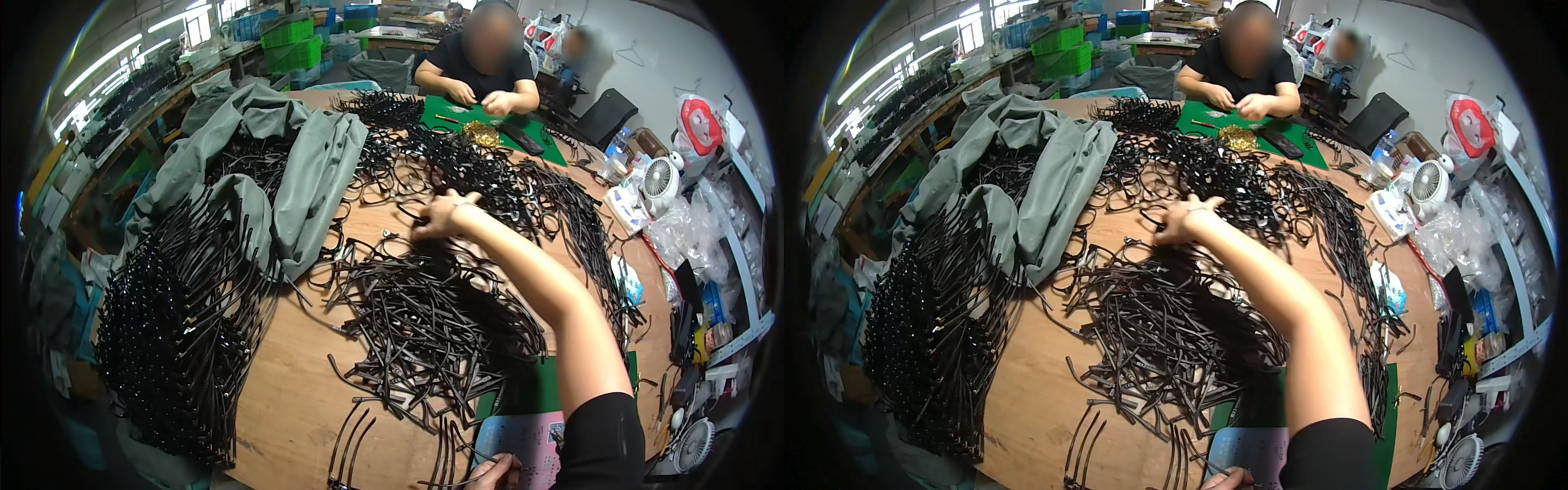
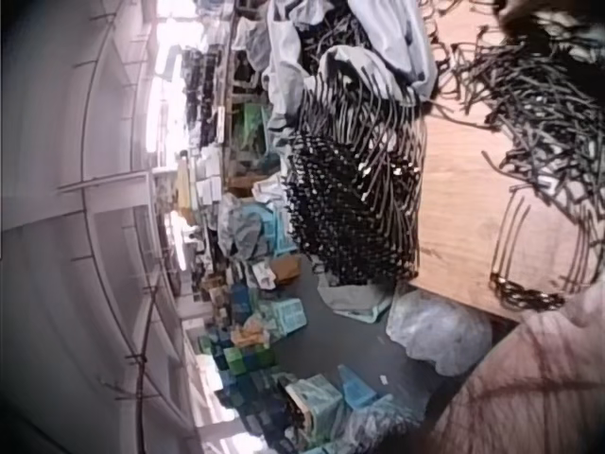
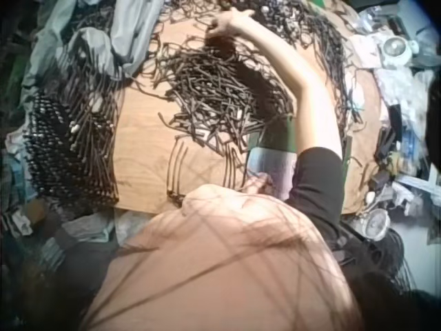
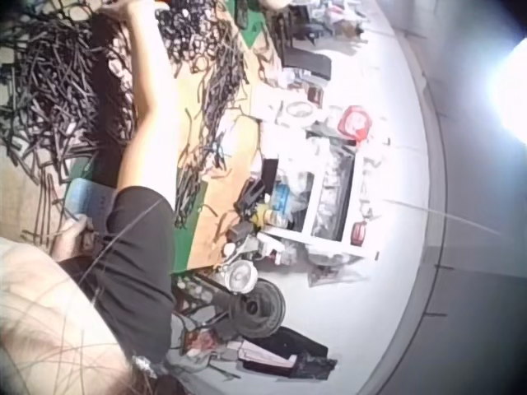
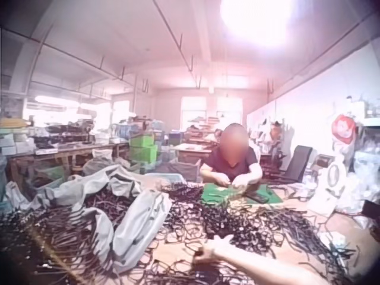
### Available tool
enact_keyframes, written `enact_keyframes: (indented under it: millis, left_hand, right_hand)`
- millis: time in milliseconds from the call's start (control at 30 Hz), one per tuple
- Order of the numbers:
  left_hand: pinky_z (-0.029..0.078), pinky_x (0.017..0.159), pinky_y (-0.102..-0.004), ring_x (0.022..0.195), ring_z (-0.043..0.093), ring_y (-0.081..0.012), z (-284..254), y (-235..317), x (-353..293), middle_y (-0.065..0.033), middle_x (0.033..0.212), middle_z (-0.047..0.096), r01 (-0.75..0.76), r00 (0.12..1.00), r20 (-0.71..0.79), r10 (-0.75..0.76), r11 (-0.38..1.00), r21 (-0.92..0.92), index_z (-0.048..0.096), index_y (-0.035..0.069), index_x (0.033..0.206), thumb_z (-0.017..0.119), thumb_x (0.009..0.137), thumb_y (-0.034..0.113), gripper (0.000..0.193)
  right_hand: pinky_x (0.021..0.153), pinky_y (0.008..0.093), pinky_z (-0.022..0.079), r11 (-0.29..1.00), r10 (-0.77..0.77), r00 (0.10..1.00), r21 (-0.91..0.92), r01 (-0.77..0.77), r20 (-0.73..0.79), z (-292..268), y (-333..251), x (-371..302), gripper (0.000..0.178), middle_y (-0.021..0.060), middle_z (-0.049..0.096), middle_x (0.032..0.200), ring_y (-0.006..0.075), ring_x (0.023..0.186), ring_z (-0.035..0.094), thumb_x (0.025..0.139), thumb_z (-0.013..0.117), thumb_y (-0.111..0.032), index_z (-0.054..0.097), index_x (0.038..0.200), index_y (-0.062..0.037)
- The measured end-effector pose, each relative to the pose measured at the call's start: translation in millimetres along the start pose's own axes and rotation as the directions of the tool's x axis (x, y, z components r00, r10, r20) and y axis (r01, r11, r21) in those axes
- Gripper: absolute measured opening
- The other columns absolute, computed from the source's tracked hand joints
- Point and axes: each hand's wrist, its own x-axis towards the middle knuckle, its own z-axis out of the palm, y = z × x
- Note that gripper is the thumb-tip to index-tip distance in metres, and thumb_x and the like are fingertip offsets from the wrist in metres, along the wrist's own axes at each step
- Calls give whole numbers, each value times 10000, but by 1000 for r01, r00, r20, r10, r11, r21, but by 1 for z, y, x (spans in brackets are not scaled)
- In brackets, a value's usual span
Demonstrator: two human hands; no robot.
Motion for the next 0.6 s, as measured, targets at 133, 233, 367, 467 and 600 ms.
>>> enact_keyframes:
  millis: [133,233,367,467,600]
  left_hand:
    - [364,446,-215,515,478,-63,18,15,-15,4,636,565,-49,999,5,52,967,-250,606,104,855,458,955,281,251]
    - [372,455,-220,507,471,-68,27,19,-13,13,632,556,87,996,18,-86,934,-345,592,101,900,466,951,301,242]
    - [390,473,-225,521,489,-77,39,33,-22,12,635,554,100,991,-66,-114,978,-181,583,93,891,483,943,328,260]
    - [396,484,-228,527,494,-80,43,34,-22,14,638,550,112,981,-124,-147,962,-250,578,98,888,486,942,341,265]
    - [392,479,-231,528,496,-80,26,18,-19,13,646,558,-8,997,-76,-8,978,-208,588,104,878,488,941,346,270]
  right_hand:
    - [969,594,326,999,-51,991,-7,53,121,14,54,-50,822,123,461,1333,325,1240,386,704,504,-748,481,1309,-192]
    - [1029,414,359,977,-177,958,159,144,223,30,104,-84,862,157,435,1348,323,1246,402,712,576,-685,459,1316,-81]
    - [1081,385,289,936,-281,886,310,168,368,22,133,-120,985,188,377,1397,307,1306,345,623,741,-591,369,1378,-78]
    - [1066,375,314,907,-362,898,318,276,251,-31,97,-136,950,204,396,1373,306,1269,393,658,713,-590,379,1357,-41]
    - [834,387,486,888,-440,898,147,435,4,-51,12,-67,527,185,637,1013,295,932,617,821,598,-434,580,1125,-4]
